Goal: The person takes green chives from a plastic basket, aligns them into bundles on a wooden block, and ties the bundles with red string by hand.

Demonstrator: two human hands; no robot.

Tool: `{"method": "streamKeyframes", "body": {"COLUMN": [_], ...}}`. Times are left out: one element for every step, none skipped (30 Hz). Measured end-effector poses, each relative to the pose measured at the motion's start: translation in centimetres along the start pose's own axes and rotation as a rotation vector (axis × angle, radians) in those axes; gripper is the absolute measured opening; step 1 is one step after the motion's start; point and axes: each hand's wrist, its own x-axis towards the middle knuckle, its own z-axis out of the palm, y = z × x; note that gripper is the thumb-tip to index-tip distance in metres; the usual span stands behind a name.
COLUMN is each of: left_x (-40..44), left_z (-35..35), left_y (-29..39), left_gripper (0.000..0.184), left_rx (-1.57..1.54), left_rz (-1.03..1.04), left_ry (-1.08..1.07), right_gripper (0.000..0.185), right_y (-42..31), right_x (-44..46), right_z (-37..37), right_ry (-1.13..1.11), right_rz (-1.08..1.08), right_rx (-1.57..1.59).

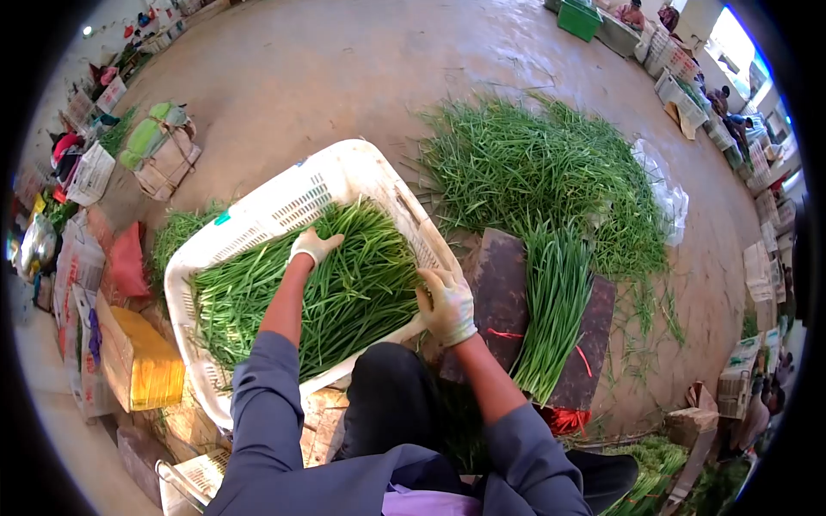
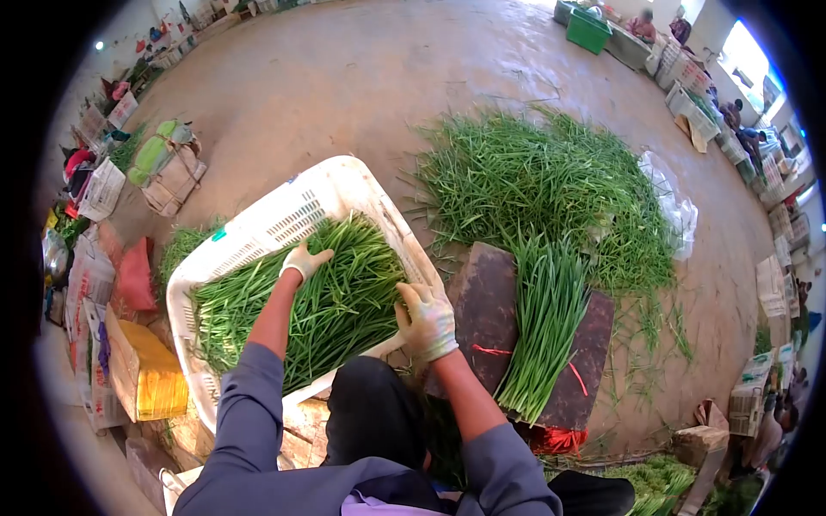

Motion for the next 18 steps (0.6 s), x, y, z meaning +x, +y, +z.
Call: {"method": "streamKeyframes", "body": {"left_x": [1.5,2.9,4.1,5.2,6.3,6.8,7.1,7.0,5.2,3.6,1.9,0.0,-2.0,-3.5,-3.8,-4.1,-4.3,-4.1], "left_z": [0.5,1.0,1.7,2.3,2.8,3.7,4.7,5.9,5.7,6.1,6.0,5.7,4.9,4.3,5.1,5.3,5.7,5.8], "left_y": [0.1,0.4,0.7,0.9,1.3,2.0,2.7,3.2,4.4,4.7,4.4,4.1,4.2,4.0,3.1,3.0,3.4,4.1], "left_gripper": [0.115,0.114,0.113,0.112,0.109,0.109,0.109,0.108,0.105,0.102,0.102,0.102,0.104,0.107,0.115,0.125,0.129,0.133], "left_rx": [0.059,0.085,0.074,0.06,-0.013,-0.015,-0.066,-0.115,-0.083,-0.104,-0.1,-0.094,-0.073,-0.051,-0.007,0.07,0.2,0.326], "left_rz": [-0.007,-0.037,-0.017,0.001,0.125,0.13,0.187,0.24,0.27,0.312,0.367,0.422,0.475,0.523,0.619,0.652,0.623,0.598], "left_ry": [-0.016,-0.067,-0.08,-0.091,-0.14,-0.151,-0.146,-0.143,-0.112,-0.066,-0.04,-0.015,-0.042,-0.07,-0.035,-0.015,-0.008,-0.001], "right_gripper": [0.033,0.033,0.032,0.031,0.03,0.03,0.03,0.031,0.03,0.03,0.031,0.031,0.031,0.031,0.031,0.031,0.031,0.03], "right_y": [0.0,0.1,0.2,0.2,0.2,0.4,0.4,0.3,0.2,0.3,0.4,0.4,0.5,0.6,0.6,0.4,0.4,0.4], "right_x": [0.3,0.4,0.5,0.5,0.5,0.7,0.7,0.7,0.8,0.8,0.8,0.7,0.6,0.6,0.6,0.7,0.7,0.6], "right_z": [0.0,0.0,0.0,0.0,0.0,0.0,-0.1,-0.1,-0.3,-0.3,-0.3,-0.2,0.0,0.0,0.0,-0.2,-0.2,-0.2], "right_ry": [0.045,0.039,0.048,0.056,0.062,0.058,0.054,0.05,0.043,0.043,0.047,0.052,0.056,0.06,0.063,0.051,0.042,0.036], "right_rz": [-0.048,-0.037,-0.047,-0.06,-0.062,-0.054,-0.058,-0.06,-0.06,-0.055,-0.058,-0.059,-0.05,-0.06,-0.073,-0.07,-0.069,-0.068], "right_rx": [-0.007,-0.018,-0.002,0.015,0.014,0.006,0.018,0.035,0.036,0.036,0.037,0.039,0.043,0.048,0.054,0.053,0.048,0.037]}}
